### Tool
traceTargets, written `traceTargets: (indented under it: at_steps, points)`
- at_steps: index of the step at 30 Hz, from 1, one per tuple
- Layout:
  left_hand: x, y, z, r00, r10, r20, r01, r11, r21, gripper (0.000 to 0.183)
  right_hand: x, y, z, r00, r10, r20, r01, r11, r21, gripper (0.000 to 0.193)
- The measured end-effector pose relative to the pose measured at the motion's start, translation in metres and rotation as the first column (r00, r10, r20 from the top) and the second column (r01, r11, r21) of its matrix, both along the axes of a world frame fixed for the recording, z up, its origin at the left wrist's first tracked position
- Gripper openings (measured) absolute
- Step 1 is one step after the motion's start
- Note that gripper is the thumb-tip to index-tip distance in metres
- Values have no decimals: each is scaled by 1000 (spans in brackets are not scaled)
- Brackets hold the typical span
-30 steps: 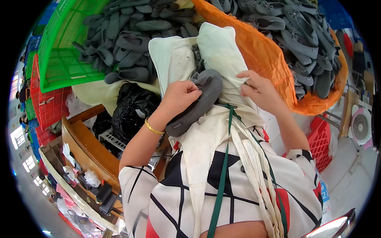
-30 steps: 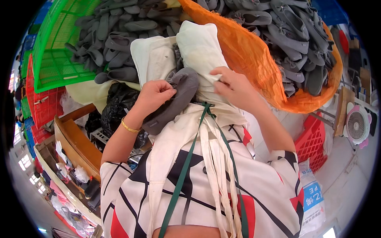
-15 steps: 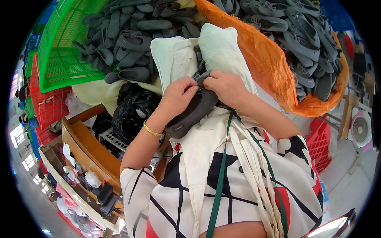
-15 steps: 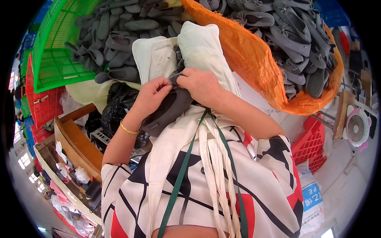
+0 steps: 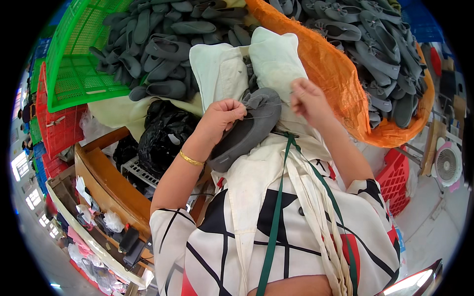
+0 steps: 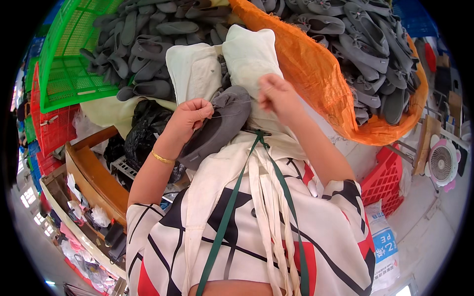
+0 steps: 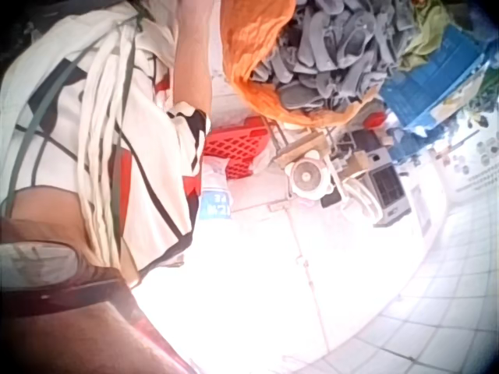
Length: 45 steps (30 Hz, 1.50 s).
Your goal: The person is sewing a grey slipper using a needle and thread. They repeatedly insert the needle into the slipper's strap and pull the thread through to secure it. The person works on a single slipper held in their hands, surrounded by large piles of similar slippers in green and orange baskets.
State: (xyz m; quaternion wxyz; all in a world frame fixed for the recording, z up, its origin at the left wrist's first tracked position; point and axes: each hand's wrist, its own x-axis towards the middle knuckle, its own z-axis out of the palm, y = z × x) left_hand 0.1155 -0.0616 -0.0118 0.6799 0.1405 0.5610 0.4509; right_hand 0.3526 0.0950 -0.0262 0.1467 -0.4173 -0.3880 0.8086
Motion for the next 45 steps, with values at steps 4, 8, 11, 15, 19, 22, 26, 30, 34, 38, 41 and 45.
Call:
traceTargets:
  at_steps: [4, 8, 11, 15, 19, 22, 26, 30, 34, 38, 41, 45]
  points:
    - [0, -2, 0, 996, 48, 71, -49, 999, 11, 10, 52, 34, -28, 936, -352, 34, 353, 930, -106, 9]
    - [3, 0, 3, 961, -14, -275, 43, 994, 102, 19, 72, 36, -28, 921, -389, 23, 390, 920, -48, 9]
    - [17, 4, 2, 563, 117, -818, 280, 904, 322, 27, 70, 29, -21, 939, -344, 23, 344, 939, -5, 10]
    - [25, 12, -3, 623, 210, -753, 213, 881, 422, 34, 68, 28, 0, 939, -344, -21, 344, 938, 31, 9]
    - [27, 19, 3, 667, -31, -745, 194, 972, 133, 29, 66, 24, 38, 933, -347, -99, 360, 911, 199, 11]
    - [31, 21, -6, 683, 100, -724, 108, 966, 236, 32, 73, 22, 81, 850, -301, -432, 415, 888, 199, 12]
    - [27, 20, -6, 667, 52, -743, 166, 962, 216, 39, 87, 15, 138, 614, -19, -789, 374, 887, 270, 15]
    - [30, 25, 23, 475, 3, -880, 253, 957, 139, 27, 72, -9, 168, 590, 267, -762, 75, 922, 381, 15]
    - [46, 37, 59, 316, -348, -882, 474, 864, -171, 24, 43, 0, 168, 169, 667, -725, -411, 717, 563, 14]
    - [43, 20, 24, 761, -163, -628, 254, 965, 58, 20, 46, -1, 153, 267, 774, -575, -516, 618, 593, 12]
    - [32, 20, 25, 1000, 8, -25, -9, 999, -32, 16, 39, 1, 137, 616, 786, -45, -651, 541, 533, 8]
    - [28, 18, 26, 999, -22, -30, 20, 998, -63, 11, -1, -20, 66, 864, 412, 290, -452, 379, 808, 3]
